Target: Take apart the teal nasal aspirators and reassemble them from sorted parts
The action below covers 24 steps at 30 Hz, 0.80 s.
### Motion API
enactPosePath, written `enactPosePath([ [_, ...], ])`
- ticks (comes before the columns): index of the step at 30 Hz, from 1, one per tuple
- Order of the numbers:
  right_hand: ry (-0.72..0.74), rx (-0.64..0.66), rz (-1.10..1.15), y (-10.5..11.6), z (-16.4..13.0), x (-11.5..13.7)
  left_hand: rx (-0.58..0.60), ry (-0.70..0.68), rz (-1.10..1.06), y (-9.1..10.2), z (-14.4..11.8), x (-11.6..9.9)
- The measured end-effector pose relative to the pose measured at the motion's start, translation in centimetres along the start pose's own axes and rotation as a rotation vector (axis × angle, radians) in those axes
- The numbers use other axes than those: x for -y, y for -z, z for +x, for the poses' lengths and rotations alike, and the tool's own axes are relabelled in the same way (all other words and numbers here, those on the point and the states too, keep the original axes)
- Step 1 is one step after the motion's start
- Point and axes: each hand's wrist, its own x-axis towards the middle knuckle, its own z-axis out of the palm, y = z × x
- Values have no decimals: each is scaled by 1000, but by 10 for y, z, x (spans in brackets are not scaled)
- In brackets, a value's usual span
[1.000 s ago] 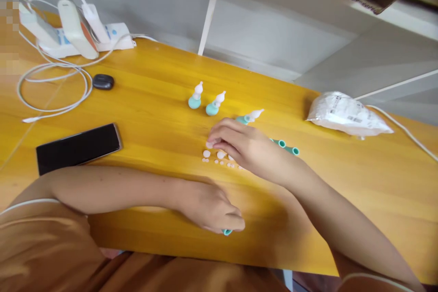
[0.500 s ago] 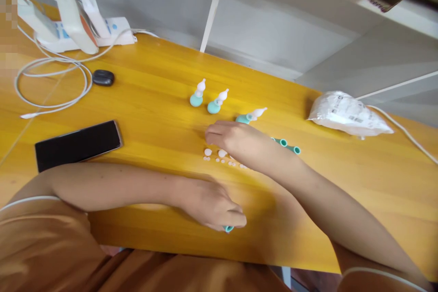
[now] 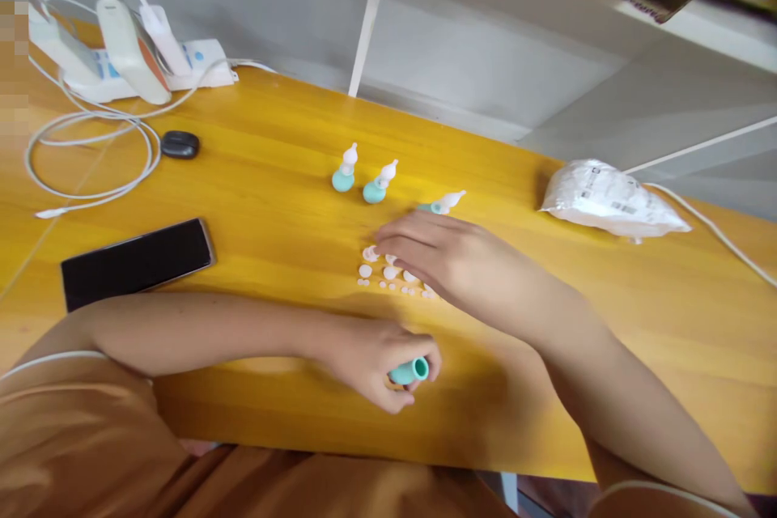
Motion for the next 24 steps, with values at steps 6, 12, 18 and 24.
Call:
enactPosePath([
  [6, -109, 188, 204, 4, -65, 30, -51, -21, -314, 1, 10, -7],
  [12, -157, 230, 307, -8, -71, 36, -76, -12, -453, 3, 16, -12],
  [18, -153, 298, 357, -2, -61, 26, -130, -22, -481, 2, 16, -11],
  [24, -51, 56, 283, 35, -32, 20, 5, 78, -496, -6, 8, 5],
])
